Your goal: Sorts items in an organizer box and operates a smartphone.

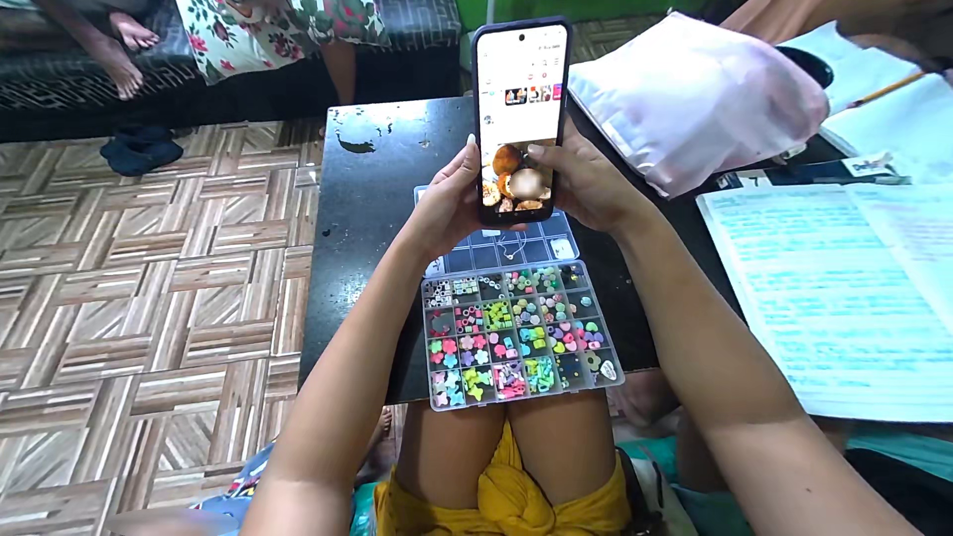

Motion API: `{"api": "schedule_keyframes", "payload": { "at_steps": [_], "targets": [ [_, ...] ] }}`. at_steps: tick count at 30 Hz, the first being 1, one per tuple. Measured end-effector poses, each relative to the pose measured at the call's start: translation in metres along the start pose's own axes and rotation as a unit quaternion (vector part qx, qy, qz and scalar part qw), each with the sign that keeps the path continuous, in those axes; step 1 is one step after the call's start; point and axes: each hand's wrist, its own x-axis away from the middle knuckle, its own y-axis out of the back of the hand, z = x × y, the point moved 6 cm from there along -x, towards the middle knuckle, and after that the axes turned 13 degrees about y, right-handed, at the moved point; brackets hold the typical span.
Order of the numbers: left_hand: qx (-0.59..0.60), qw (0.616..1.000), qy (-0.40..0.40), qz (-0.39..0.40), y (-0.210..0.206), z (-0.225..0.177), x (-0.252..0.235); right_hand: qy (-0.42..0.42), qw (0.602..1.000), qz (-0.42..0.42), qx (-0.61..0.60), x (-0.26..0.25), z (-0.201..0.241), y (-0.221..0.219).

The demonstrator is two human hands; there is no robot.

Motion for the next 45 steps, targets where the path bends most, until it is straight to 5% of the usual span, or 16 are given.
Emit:
{"api": "schedule_keyframes", "payload": {
  "at_steps": [22, 30, 37, 45],
  "targets": [
    [-0.007, 1.0, 0.003, -0.003, -0.0009, -0.0004, 0.0007, -0.046, 0.997, -0.044, 0.038, 0.0012, 0.0003, 0.0009],
    [0.002, 1.0, 0.001, -0.01, -0.0017, -0.0008, 0.0015, 0.003, 0.998, 0.012, 0.068, 0.0004, -0.0002, 0.0001],
    [-0.001, 1.0, 0.003, -0.019, -0.001, -0.001, 0.0023, -0.031, 0.998, -0.027, 0.055, 0.0012, -0.0004, 0.0006],
    [0.006, 0.999, -0.003, -0.039, -0.0016, -0.001, 0.0031, 0.035, 0.991, -0.049, 0.122, -0.0027, -0.0043, 0.0001]
  ]
}}
